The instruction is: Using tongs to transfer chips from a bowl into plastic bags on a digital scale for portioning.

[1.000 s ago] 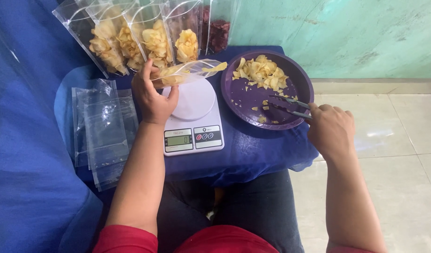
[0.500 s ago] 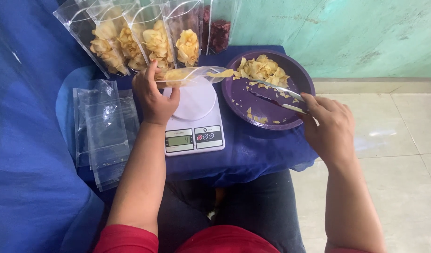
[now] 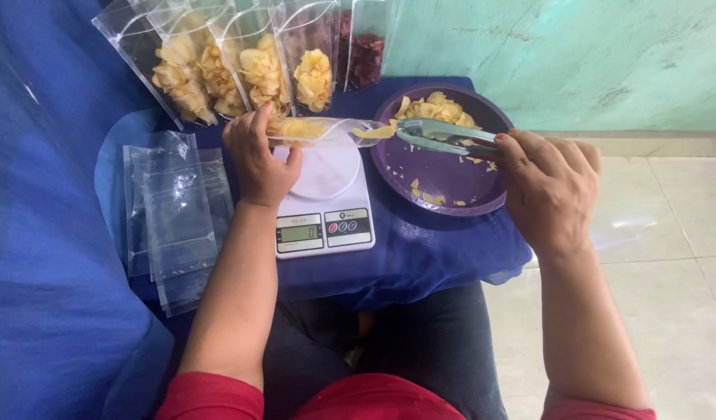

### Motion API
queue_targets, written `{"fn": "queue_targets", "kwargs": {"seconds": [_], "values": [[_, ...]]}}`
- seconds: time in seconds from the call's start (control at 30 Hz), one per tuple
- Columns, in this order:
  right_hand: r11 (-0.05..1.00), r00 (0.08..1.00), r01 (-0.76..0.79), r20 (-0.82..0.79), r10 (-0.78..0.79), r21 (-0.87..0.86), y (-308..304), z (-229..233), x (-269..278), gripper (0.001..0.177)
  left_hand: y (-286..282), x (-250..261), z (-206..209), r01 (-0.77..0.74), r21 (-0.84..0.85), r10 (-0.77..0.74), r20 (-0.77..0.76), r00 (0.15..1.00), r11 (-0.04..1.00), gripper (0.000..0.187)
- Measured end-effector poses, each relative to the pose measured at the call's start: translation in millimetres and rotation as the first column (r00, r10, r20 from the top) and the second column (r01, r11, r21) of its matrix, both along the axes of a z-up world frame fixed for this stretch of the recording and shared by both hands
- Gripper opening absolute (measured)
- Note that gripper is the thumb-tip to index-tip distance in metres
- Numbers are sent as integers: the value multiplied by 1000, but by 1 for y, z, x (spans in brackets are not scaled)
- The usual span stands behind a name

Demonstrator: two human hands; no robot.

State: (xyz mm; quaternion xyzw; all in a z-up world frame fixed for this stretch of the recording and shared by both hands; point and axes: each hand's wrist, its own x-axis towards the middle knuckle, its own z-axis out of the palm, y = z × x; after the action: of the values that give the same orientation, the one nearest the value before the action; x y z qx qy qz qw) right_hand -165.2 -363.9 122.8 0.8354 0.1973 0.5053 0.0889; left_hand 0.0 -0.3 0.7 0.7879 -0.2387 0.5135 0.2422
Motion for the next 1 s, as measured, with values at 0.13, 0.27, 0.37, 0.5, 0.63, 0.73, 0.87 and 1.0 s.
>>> {"fn": "queue_targets", "kwargs": {"seconds": [0.13, 0.27, 0.37, 0.5, 0.63, 0.73, 0.87, 1.0], "values": [[1000, 1000, -1, -9, 1, -24, 1, 2, 1, 6, 0, 1, 0, 9, -4, -9, -5, 1000, 1000, 70], [999, 1000, -13, 15, 14, -37, 1, 5, -1, 4, 0, 0, 1, 23, -1, -23, -14, 1000, 1000, 70], [998, 1000, 2, 11, -1, -55, 1, 7, -3, 10, -1, -1, 2, 18, 6, -17, -7, 1000, 1000, 71], [996, 999, -34, 3, 35, -79, 1, 12, -2, 16, -1, 0, 2, 14, 14, -14, -8, 1000, 1000, 71], [995, 999, -40, -10, 39, -91, 2, 10, 0, 16, -2, 0, 2, 17, 13, -17, -9, 1000, 1000, 70], [994, 999, -42, -27, 39, -100, -2, 6, 2, 10, -2, 0, 2, 18, 12, -18, -10, 1000, 1000, 69], [996, 999, -37, -40, 34, -83, -9, 3, -3, 11, 0, 1, -1, -9, 9, 9, -19, 1000, 1000, 70], [995, 998, 56, 12, -55, -87, -28, -3, -15, 11, 3, 0, 1, -17, 3, 17, -22, 1000, 1000, 70]]}}
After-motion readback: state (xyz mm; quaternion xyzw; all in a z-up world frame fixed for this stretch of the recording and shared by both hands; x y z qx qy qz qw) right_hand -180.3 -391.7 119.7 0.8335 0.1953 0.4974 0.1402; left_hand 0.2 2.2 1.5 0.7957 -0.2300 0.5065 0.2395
